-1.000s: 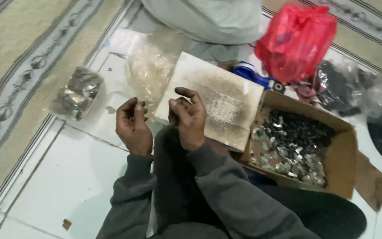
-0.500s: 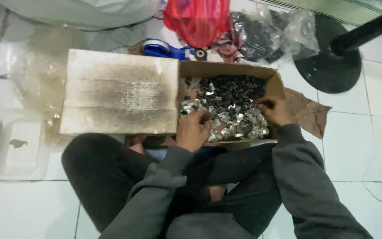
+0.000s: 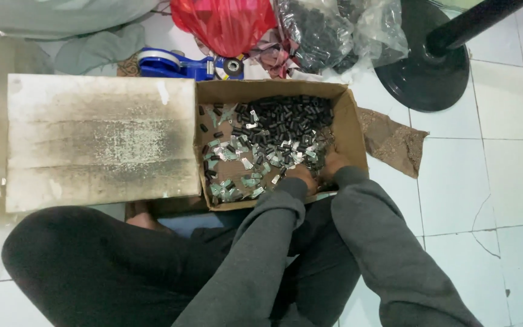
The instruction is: Manually sorting small metal clips from a box into individual plastic bags.
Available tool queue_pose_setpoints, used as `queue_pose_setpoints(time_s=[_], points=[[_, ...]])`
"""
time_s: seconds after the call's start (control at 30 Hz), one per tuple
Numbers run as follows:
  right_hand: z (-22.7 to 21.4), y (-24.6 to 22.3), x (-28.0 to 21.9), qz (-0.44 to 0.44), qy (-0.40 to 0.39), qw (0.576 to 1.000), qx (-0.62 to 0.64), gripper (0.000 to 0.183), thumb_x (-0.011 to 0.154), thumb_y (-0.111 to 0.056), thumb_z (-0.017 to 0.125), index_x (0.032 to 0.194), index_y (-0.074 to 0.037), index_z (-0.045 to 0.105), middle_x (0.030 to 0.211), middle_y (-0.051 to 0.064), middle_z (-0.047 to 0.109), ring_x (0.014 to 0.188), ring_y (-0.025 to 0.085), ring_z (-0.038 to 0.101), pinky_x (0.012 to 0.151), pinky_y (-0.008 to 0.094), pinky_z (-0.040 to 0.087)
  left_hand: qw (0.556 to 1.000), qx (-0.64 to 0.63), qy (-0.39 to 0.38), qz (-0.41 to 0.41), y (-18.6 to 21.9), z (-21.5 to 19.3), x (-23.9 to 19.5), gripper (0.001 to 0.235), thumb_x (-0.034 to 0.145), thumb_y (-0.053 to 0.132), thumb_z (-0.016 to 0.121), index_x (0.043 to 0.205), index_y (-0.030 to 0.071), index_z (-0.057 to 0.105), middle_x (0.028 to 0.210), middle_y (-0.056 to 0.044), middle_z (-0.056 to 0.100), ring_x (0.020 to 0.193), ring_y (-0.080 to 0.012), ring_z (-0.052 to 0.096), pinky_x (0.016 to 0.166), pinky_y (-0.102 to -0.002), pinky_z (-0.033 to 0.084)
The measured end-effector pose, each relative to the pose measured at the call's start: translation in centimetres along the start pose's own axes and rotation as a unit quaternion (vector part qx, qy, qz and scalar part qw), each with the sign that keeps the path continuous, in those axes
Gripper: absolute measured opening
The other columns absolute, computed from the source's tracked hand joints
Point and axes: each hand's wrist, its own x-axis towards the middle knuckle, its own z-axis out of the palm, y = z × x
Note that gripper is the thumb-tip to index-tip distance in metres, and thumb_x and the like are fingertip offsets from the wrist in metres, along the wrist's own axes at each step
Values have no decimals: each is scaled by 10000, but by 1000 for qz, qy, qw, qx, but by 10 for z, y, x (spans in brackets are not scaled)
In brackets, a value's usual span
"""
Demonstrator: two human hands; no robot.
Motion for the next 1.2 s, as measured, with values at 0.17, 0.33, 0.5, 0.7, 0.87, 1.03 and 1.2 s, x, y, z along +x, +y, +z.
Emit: queue_pose_setpoints(time_s=[0.17, 0.33, 0.5, 0.7, 0.87, 1.03, 1.2], points=[[-7, -18, -21, 30, 10, 999, -24, 1055, 779, -417, 880, 1596, -97, 295, 1526, 196, 523, 1411, 392, 506, 1166, 580, 431, 995, 101, -17, -1, 24, -27, -45, 608, 978, 220, 649, 1497, -2, 422, 1463, -341, 468, 1366, -532, 466, 1071, -695, 463], [-4, -22, -23, 17, 20, 999, -47, 717, 893, -411, 698, 1510, -160, 435, 1373, 196, 652, 1324, 349, 605, 1111, 514, 514, 998, 61, 6, -12, 14, -13, -27, 688, 964, 154, 644, 1550, -12, 322, 1446, -393, 414, 1332, -578, 486, 1054, -678, 478], [-16, -35, -51, -74, 31, 989, -121, 567, 840, -251, 661, 1394, -128, 651, 1138, 189, 775, 1088, 355, 739, 914, 470, 610, 999, 52, 6, -7, 20, -38, -64, 646, 958, 219, 618, 1565, 129, 417, 1452, -277, 517, 1348, -442, 546, 1087, -588, 492], [-22, -39, -57, -90, -3, 989, -121, 466, 840, -280, 648, 1252, -77, 724, 1153, 212, 759, 1107, 354, 725, 943, 443, 602, 999, 10, 4, 32, 27, -56, -90, 616, 970, 234, 635, 1549, 100, 473, 1450, -247, 564, 1392, -384, 532, 1127, -539, 468], [-28, -40, -69, -55, -15, 990, -131, 535, 877, -286, 637, 1373, -85, 637, 1346, 198, 656, 1277, 351, 631, 1070, 468, 523, 999, -4, 38, 33, 14, -44, -84, 613, 940, 260, 666, 1517, 113, 523, 1414, -216, 629, 1368, -351, 570, 1118, -506, 487], [-14, -3, -31, -6, -29, 999, -31, 675, 913, -286, 593, 1563, -221, 423, 1582, 133, 461, 1477, 312, 444, 1240, 443, 351, 997, -22, 61, 34, 23, -54, -104, 688, 901, 238, 712, 1529, 54, 499, 1420, -224, 625, 1374, -354, 560, 1128, -504, 488], [-40, -6, -71, -97, 1, 980, 171, 269, 740, -230, 866, 987, -128, 835, 956, 114, 798, 973, 251, 738, 890, 393, 565, 993, -55, 65, 86, 21, -44, -83, 643, 881, 86, 681, 1505, 46, 532, 1441, -251, 575, 1368, -409, 555, 1106, -514, 511]])
